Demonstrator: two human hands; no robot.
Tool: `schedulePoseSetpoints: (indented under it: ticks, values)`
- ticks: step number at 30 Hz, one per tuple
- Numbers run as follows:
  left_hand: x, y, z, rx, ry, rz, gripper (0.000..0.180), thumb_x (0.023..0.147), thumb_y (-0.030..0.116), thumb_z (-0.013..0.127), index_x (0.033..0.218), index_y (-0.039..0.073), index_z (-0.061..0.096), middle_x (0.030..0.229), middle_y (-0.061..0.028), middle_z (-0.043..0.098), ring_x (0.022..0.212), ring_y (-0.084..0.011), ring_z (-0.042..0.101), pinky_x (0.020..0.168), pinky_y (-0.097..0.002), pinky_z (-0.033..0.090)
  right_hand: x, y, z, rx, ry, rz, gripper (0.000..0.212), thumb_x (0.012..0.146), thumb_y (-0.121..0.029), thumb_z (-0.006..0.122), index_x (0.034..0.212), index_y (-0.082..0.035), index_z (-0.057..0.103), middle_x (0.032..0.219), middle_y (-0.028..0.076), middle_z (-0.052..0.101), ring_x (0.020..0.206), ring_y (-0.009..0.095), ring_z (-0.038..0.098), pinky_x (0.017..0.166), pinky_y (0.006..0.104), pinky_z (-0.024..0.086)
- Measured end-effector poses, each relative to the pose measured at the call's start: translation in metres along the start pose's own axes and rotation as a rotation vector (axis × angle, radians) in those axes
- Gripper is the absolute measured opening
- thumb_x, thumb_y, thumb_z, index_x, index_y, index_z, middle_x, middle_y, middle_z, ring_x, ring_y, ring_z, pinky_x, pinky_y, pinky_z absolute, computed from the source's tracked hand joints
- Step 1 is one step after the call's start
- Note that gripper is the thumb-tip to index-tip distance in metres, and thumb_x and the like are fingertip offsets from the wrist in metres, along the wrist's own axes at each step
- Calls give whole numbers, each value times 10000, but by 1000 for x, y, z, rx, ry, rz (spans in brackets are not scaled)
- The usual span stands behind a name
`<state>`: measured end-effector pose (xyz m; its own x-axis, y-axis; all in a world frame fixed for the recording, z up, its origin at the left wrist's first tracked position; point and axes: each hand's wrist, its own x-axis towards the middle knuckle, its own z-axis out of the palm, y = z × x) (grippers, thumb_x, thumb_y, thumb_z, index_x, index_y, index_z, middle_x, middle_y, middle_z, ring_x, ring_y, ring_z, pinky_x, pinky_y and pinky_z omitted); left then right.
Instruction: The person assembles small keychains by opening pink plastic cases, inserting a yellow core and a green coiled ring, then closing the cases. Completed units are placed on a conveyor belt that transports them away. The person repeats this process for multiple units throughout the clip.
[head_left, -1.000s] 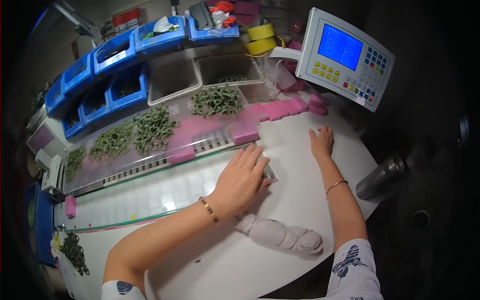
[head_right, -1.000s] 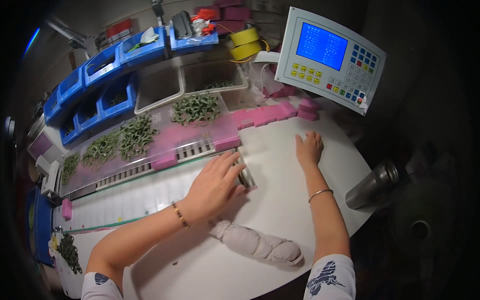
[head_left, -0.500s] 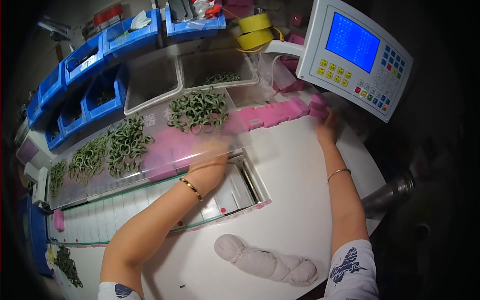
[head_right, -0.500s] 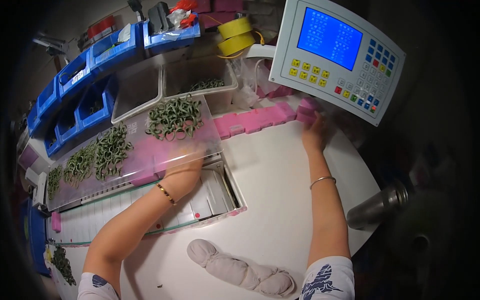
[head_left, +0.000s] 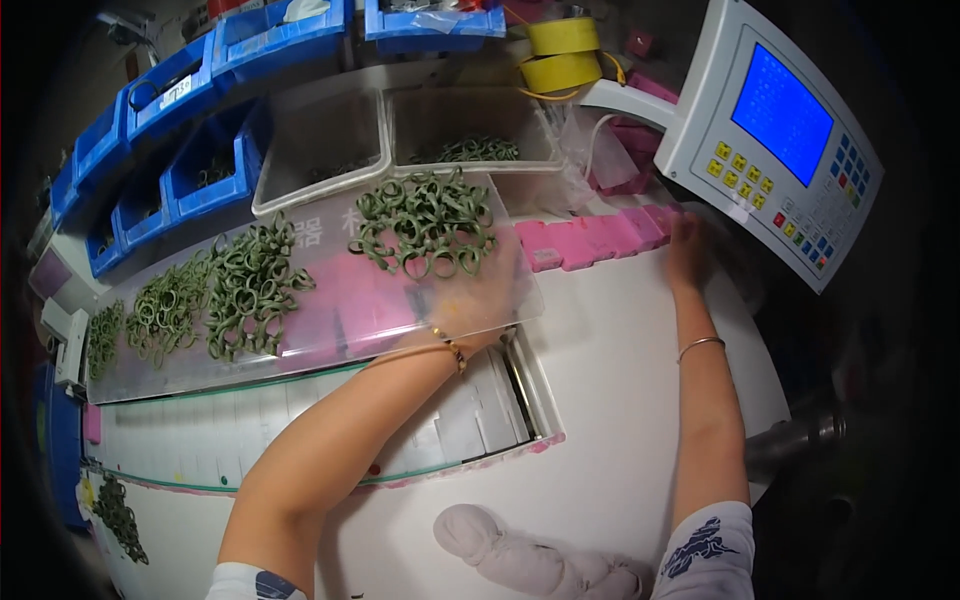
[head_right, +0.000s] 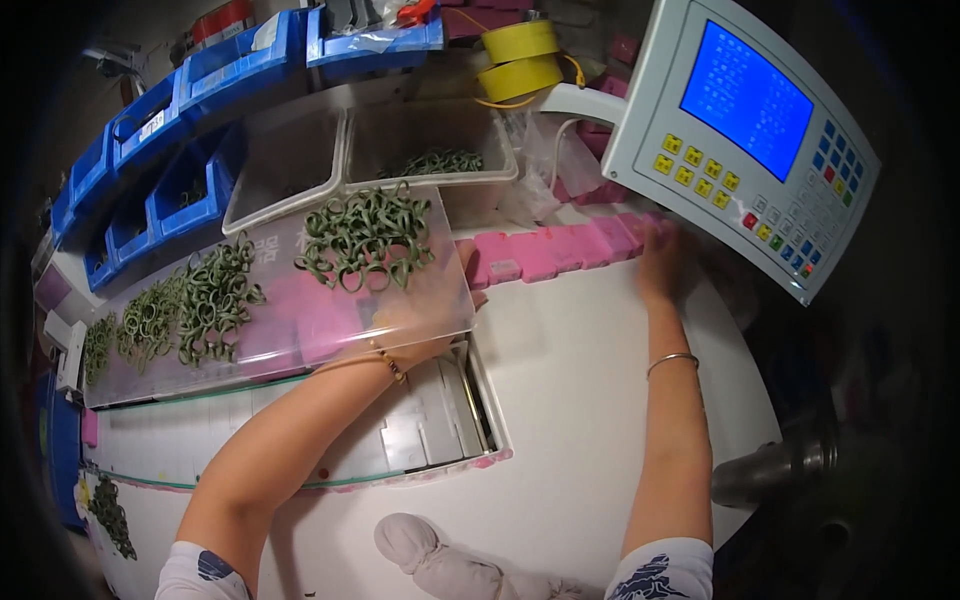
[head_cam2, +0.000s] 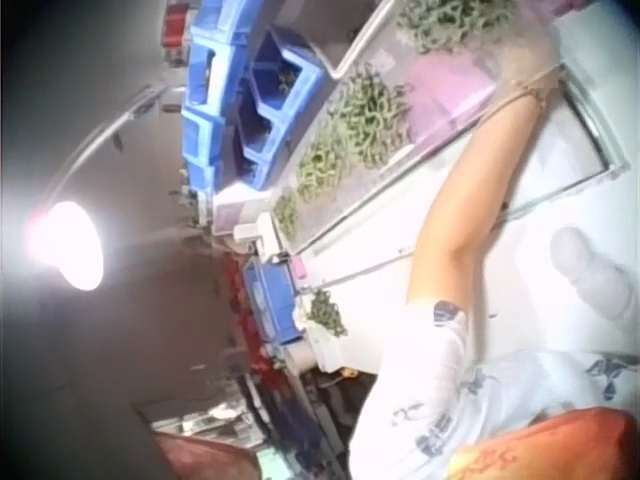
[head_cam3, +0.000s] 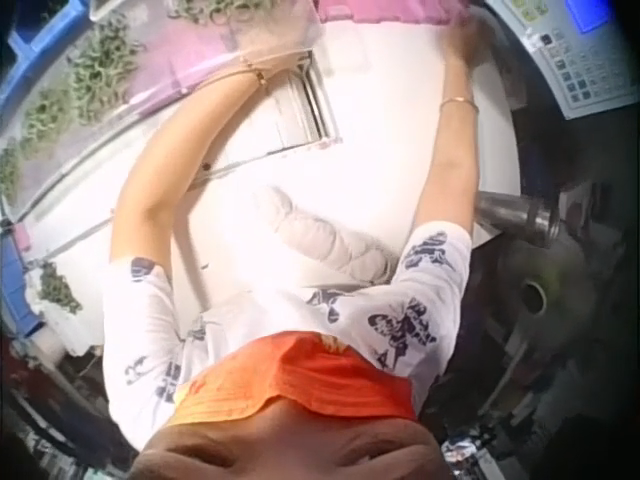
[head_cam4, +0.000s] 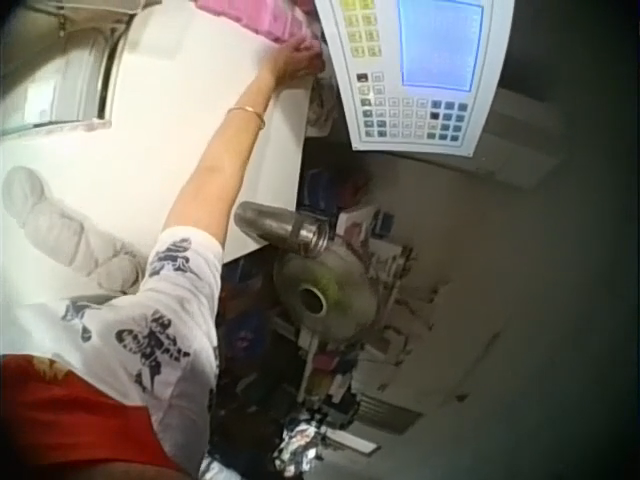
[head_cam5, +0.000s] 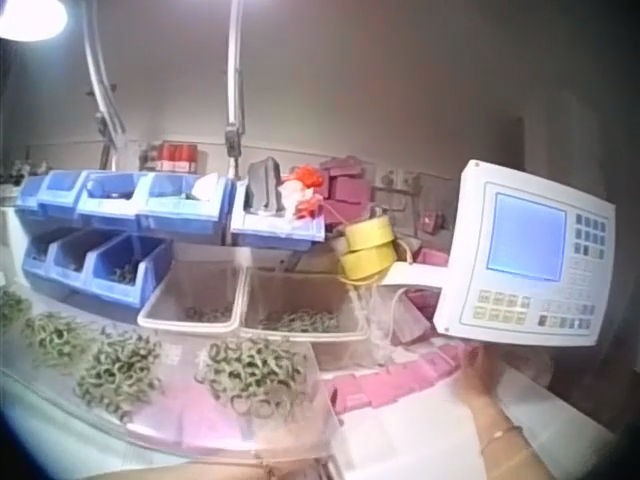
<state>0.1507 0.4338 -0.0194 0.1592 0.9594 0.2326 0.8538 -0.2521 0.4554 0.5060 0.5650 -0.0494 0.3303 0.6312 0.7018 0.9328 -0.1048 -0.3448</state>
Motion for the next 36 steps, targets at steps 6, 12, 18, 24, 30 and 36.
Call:
schedulePoseSetpoints:
  ticks: [6,12,18,24,30,36]
  values:
    - [24,-26,29,-67,-66,68,621,948,475,522,1440,133,357,1462,-175,397,1348,-397,391,1115,-507,307,29,33,37,127,-211,-92,398,1020,-368,489,1175,-33,636,1192,185,657,1139,352,590,1017,436,447]
    - [26,-11,21,-110,84,185,873,858,404,759,1444,-60,308,1188,-200,564,1142,-388,549,981,-470,418,30,41,41,574,-282,-236,313,958,-317,629,1101,-41,661,1092,160,662,1051,300,602,947,376,458]
    - [22,-2,9,-200,32,197,712,797,451,787,1215,-65,531,1042,-171,578,1006,-366,581,885,-444,461,30,38,42,587,-314,-151,293,941,-289,661,1078,-30,655,1099,153,639,1060,295,580,944,352,457]
    - [-28,50,23,78,126,242,616,727,468,805,1054,-26,635,999,-160,605,971,-343,579,828,-450,468,14,73,26,497,-245,-27,257,946,-223,647,1101,-18,634,1135,113,650,1076,216,592,969,316,446]
    - [-85,76,1,285,35,326,640,724,490,795,1062,-30,634,999,-152,586,975,-332,557,834,-464,460,-25,100,-30,676,-284,198,283,926,-212,678,1138,-28,638,1168,95,657,1063,201,595,961,313,455]
    - [-147,62,-26,82,-11,388,559,735,395,805,1115,36,609,1079,-145,581,977,-324,559,798,-439,463,-86,92,-85,425,-202,212,281,908,-267,691,1089,-56,651,1184,149,616,1086,306,590,963,382,464]
